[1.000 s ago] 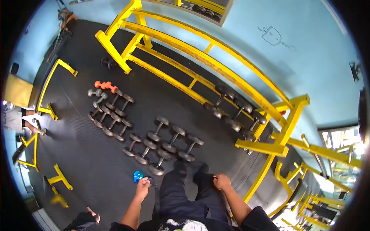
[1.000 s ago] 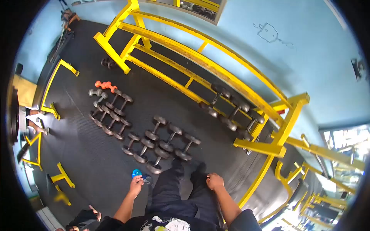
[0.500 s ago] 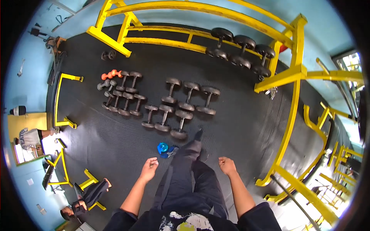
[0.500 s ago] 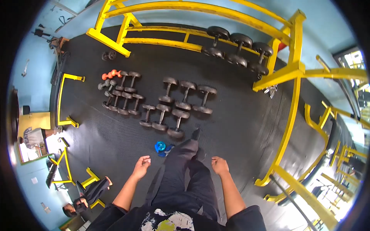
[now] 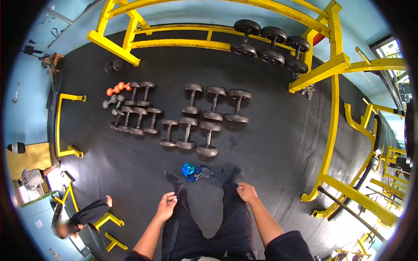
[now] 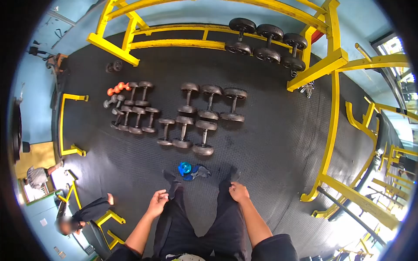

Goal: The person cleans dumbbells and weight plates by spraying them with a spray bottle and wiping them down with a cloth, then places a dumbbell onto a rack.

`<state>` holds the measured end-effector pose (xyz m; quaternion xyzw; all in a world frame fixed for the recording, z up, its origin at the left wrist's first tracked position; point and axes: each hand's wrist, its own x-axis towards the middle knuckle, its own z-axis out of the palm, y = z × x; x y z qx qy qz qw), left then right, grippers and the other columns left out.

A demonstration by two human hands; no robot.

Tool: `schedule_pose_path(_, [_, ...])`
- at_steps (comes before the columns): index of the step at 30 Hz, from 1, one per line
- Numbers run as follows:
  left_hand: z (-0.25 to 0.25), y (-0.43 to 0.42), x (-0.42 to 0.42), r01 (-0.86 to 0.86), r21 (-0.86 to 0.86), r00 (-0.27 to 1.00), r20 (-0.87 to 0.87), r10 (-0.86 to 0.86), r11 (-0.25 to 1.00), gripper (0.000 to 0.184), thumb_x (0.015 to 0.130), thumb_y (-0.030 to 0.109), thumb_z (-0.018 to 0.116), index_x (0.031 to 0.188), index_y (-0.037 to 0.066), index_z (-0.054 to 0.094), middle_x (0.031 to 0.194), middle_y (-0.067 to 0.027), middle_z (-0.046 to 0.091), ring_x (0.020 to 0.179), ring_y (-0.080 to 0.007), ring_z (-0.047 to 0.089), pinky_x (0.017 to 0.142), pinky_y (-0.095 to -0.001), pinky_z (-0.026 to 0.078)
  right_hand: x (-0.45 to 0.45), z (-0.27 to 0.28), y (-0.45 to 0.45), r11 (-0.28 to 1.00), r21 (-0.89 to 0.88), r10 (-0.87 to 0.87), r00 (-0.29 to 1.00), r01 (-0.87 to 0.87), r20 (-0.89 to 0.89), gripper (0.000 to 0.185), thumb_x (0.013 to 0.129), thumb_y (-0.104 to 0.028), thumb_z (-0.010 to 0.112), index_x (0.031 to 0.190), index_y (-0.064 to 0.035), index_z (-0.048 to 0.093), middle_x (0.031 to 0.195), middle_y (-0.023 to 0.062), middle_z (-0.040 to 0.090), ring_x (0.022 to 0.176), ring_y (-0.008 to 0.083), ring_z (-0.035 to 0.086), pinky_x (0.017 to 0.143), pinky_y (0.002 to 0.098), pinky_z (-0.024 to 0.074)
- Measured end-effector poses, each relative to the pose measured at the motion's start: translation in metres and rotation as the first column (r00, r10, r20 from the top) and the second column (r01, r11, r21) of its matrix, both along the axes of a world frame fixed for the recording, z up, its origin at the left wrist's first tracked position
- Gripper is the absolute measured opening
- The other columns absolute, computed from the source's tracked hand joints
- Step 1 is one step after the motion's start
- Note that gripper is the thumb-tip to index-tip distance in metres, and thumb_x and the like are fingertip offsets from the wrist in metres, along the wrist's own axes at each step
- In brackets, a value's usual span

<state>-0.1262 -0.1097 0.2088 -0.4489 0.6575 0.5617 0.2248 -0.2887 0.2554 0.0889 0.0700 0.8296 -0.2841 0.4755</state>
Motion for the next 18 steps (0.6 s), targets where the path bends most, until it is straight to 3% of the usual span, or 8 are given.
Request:
schedule_pose_path(4, [-0.077, -0.031, -0.001, 0.007, 0.084, 1.0, -0.007, -0.007, 0.996, 0.045, 0.099, 0.021, 0.063, 0.138, 0.004, 0.048, 0.124, -0.014, 0.063, 0.108, -0.0186, 0.062, 0.098, -0.0329, 0.048, -0.018, -0.054, -0.063, 0.997, 0.015, 0.074, 0.993, -0.073, -0.096, 0.042, 0.09, -0.025, 0.066, 0.129, -0.0088, 0.063, 0.119, 0.0159, 0.07, 0.114, 0.0321, 0.065, 0.099, 0.0411, 0.0512])
schedule_pose_path(8, [-0.146, -0.058, -0.014, 0.043, 0.173, 0.998, -0.041, -0.036, 0.984, 0.044, 0.1, 0.019, 0.062, 0.138, 0.003, 0.047, 0.125, -0.014, 0.062, 0.108, -0.018, 0.061, 0.097, -0.0321, 0.048, -0.055, -0.081, -0.117, 0.985, 0.159, 0.095, 0.985, -0.072, -0.144, 0.045, 0.089, -0.026, 0.068, 0.129, -0.0075, 0.062, 0.125, 0.0175, 0.066, 0.117, 0.0351, 0.063, 0.1, 0.0428, 0.0504])
schedule_pose_path(10, [-0.165, -0.062, -0.034, 0.057, 0.216, 0.997, -0.057, -0.046, 0.975, 0.042, 0.101, 0.015, 0.059, 0.139, 0.003, 0.046, 0.125, -0.0135, 0.061, 0.11, -0.0175, 0.06, 0.098, -0.0319, 0.048, -0.083, -0.096, -0.135, 0.96, 0.252, 0.174, 0.965, -0.122, -0.197, 0.051, 0.087, -0.026, 0.07, 0.132, -0.0073, 0.058, 0.133, 0.0181, 0.061, 0.123, 0.0354, 0.058, 0.102, 0.0438, 0.0488])
schedule_pose_path(12, [-0.176, -0.066, -0.055, 0.144, 0.206, 0.984, -0.134, -0.118, 0.968, 0.043, 0.101, 0.021, 0.061, 0.138, 0.004, 0.048, 0.126, -0.0143, 0.062, 0.105, -0.0177, 0.062, 0.092, -0.0318, 0.049, -0.114, -0.129, -0.142, 0.925, 0.327, 0.299, 0.903, -0.194, -0.309, 0.059, 0.083, -0.024, 0.073, 0.137, -0.0107, 0.051, 0.133, 0.0166, 0.059, 0.122, 0.035, 0.057, 0.101, 0.0461, 0.0479])
schedule_pose_path(18, [-0.206, -0.063, -0.082, 0.053, 0.234, 0.992, -0.126, -0.024, 0.971, 0.043, 0.102, 0.019, 0.059, 0.14, 0.006, 0.045, 0.129, -0.015, 0.061, 0.108, -0.0198, 0.061, 0.093, -0.0318, 0.049, -0.246, -0.208, -0.166, 0.769, 0.529, 0.59, 0.718, -0.359, -0.371, 0.083, 0.077, -0.024, 0.079, 0.148, -0.0128, 0.037, 0.143, 0.014, 0.048, 0.134, 0.0327, 0.045, 0.112, 0.0442, 0.0374])
